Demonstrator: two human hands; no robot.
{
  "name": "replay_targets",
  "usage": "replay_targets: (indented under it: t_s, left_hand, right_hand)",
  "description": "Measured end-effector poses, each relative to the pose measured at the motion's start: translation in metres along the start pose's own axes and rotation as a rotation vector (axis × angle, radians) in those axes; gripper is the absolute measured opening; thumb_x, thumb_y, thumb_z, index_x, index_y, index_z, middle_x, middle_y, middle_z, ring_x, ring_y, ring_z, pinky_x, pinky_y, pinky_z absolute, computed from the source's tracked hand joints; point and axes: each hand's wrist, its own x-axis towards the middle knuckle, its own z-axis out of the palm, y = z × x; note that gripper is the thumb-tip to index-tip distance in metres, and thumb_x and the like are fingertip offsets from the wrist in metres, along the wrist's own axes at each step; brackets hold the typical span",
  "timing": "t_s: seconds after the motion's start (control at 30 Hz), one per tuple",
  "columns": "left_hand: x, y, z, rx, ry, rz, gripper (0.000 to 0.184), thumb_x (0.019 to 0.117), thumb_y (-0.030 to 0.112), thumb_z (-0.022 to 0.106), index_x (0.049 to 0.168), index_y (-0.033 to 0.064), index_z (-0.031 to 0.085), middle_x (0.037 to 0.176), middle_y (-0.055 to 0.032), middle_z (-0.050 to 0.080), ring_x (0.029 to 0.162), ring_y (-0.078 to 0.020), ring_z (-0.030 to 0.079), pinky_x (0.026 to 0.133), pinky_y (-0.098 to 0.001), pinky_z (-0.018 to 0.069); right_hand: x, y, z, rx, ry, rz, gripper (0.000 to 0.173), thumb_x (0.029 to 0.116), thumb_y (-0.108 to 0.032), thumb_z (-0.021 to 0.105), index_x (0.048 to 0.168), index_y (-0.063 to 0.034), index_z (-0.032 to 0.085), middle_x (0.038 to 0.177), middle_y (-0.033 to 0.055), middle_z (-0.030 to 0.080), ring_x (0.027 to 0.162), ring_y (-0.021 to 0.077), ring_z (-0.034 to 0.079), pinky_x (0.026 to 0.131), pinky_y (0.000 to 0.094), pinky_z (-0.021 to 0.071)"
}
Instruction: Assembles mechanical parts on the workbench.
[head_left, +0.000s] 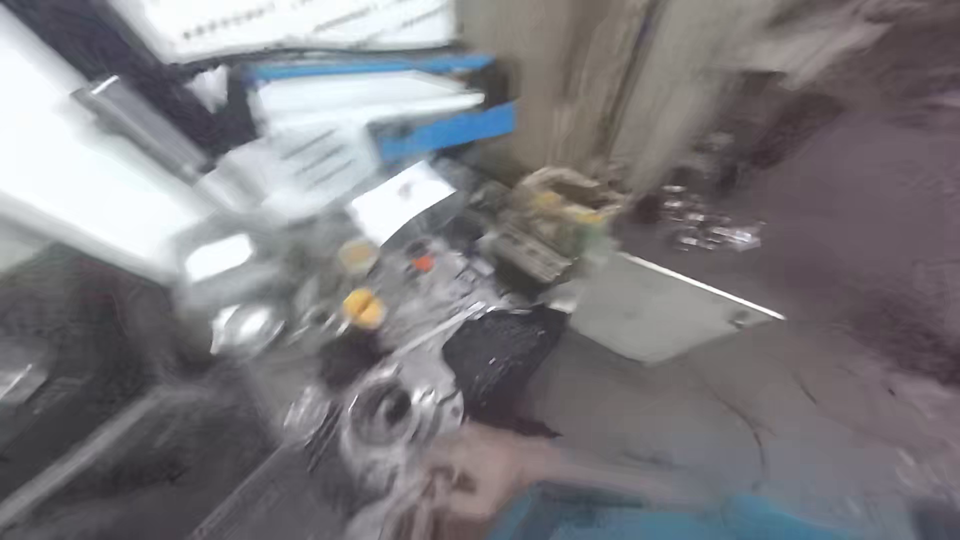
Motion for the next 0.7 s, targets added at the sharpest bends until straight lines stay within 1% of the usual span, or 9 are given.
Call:
replay_targets:
  t_s: [0.1, 0.2, 0.3, 0.37, 0.43, 0.5, 0.57, 0.63, 0.7]
  left_hand:
    - [-0.004, -0.028, -0.024, -0.115, 0.042, 0.037, 0.010, 0.0880, -0.003, 0.069, 0.098, -0.0036, 0.070, 0.085, -0.0028, 0.074, 0.072, -0.0089, 0.070, 0.069, -0.0264, 0.0621]
    - [-0.009, -0.044, -0.034, -0.168, 0.050, 0.090, 0.013, 0.0872, -0.003, 0.072, 0.100, -0.0057, 0.071, 0.089, -0.0082, 0.075, 0.076, -0.0131, 0.072, 0.074, -0.0297, 0.0637]
    - [-0.018, -0.045, -0.037, -0.175, 0.050, 0.124, 0.013, 0.0872, -0.004, 0.071, 0.100, -0.0056, 0.070, 0.090, -0.0068, 0.074, 0.078, -0.0123, 0.072, 0.073, -0.0294, 0.0636]
    - [-0.024, -0.042, -0.040, -0.175, 0.066, 0.161, 0.014, 0.0861, -0.005, 0.071, 0.100, -0.0075, 0.069, 0.089, -0.0061, 0.075, 0.077, -0.0117, 0.072, 0.073, -0.0286, 0.0635]
    - [-0.027, -0.042, -0.045, -0.192, 0.049, 0.192, 0.015, 0.0871, -0.005, 0.071, 0.102, -0.0092, 0.068, 0.090, -0.0086, 0.075, 0.078, -0.0153, 0.073, 0.074, -0.0318, 0.0643]
    - [-0.031, -0.042, -0.048, -0.227, 0.058, 0.211, 0.015, 0.0873, -0.005, 0.071, 0.102, -0.0086, 0.069, 0.090, -0.0087, 0.075, 0.078, -0.0155, 0.074, 0.074, -0.0319, 0.0645]
    - [-0.036, -0.037, -0.046, -0.277, 0.126, 0.157, 0.014, 0.0855, -0.008, 0.071, 0.100, -0.0095, 0.069, 0.087, -0.0110, 0.075, 0.076, -0.0164, 0.074, 0.073, -0.0311, 0.0644]
    - [-0.041, -0.027, -0.041, -0.299, 0.207, 0.081, 0.013, 0.0830, -0.010, 0.069, 0.095, -0.0080, 0.070, 0.082, -0.0088, 0.074, 0.073, -0.0133, 0.072, 0.072, -0.0273, 0.0625]
    - [-0.043, -0.031, -0.043, -0.302, 0.209, 0.095, 0.013, 0.0832, -0.009, 0.069, 0.096, -0.0068, 0.070, 0.083, -0.0075, 0.074, 0.073, -0.0125, 0.072, 0.071, -0.0271, 0.0629]
  right_hand:
    - [0.003, 0.003, 0.010, -0.003, -0.055, -0.083, 0.017, 0.0938, -0.013, 0.065, 0.101, 0.0014, 0.069, 0.093, 0.0154, 0.070, 0.087, 0.0242, 0.070, 0.082, 0.0397, 0.0588]
    - [0.006, 0.007, 0.020, -0.014, -0.073, -0.144, 0.018, 0.0949, -0.017, 0.060, 0.090, -0.0006, 0.067, 0.082, 0.0117, 0.064, 0.077, 0.0201, 0.065, 0.071, 0.0335, 0.0558]
    - [0.006, 0.008, 0.025, -0.028, -0.151, -0.141, 0.026, 0.0976, -0.019, 0.051, 0.083, -0.0025, 0.066, 0.075, 0.0099, 0.062, 0.072, 0.0198, 0.062, 0.066, 0.0350, 0.0514]
    - [0.007, 0.007, 0.028, 0.037, -0.195, -0.119, 0.032, 0.1007, -0.019, 0.049, 0.079, -0.0024, 0.065, 0.070, 0.0078, 0.060, 0.067, 0.0149, 0.059, 0.062, 0.0309, 0.0480]
    - [0.008, 0.007, 0.029, 0.125, -0.236, -0.095, 0.034, 0.1042, -0.020, 0.047, 0.082, -0.0009, 0.064, 0.071, 0.0056, 0.058, 0.066, 0.0085, 0.056, 0.062, 0.0250, 0.0464]
    - [0.008, 0.008, 0.029, 0.145, -0.270, -0.073, 0.031, 0.1034, -0.024, 0.049, 0.094, -0.0005, 0.067, 0.076, 0.0040, 0.061, 0.067, 0.0046, 0.056, 0.062, 0.0212, 0.0478]
    - [0.008, 0.006, 0.030, 0.119, -0.304, -0.063, 0.027, 0.1006, -0.024, 0.052, 0.104, -0.0017, 0.066, 0.079, 0.0027, 0.061, 0.067, 0.0034, 0.055, 0.061, 0.0197, 0.0479]
    - [0.009, 0.002, 0.033, 0.088, -0.300, -0.091, 0.023, 0.0987, -0.022, 0.054, 0.103, -0.0017, 0.065, 0.080, 0.0036, 0.062, 0.068, 0.0039, 0.058, 0.061, 0.0198, 0.0502]
    - [0.011, 0.000, 0.037, 0.075, -0.288, -0.155, 0.020, 0.0981, -0.018, 0.054, 0.098, -0.0013, 0.065, 0.080, 0.0056, 0.063, 0.070, 0.0058, 0.059, 0.063, 0.0210, 0.0518]
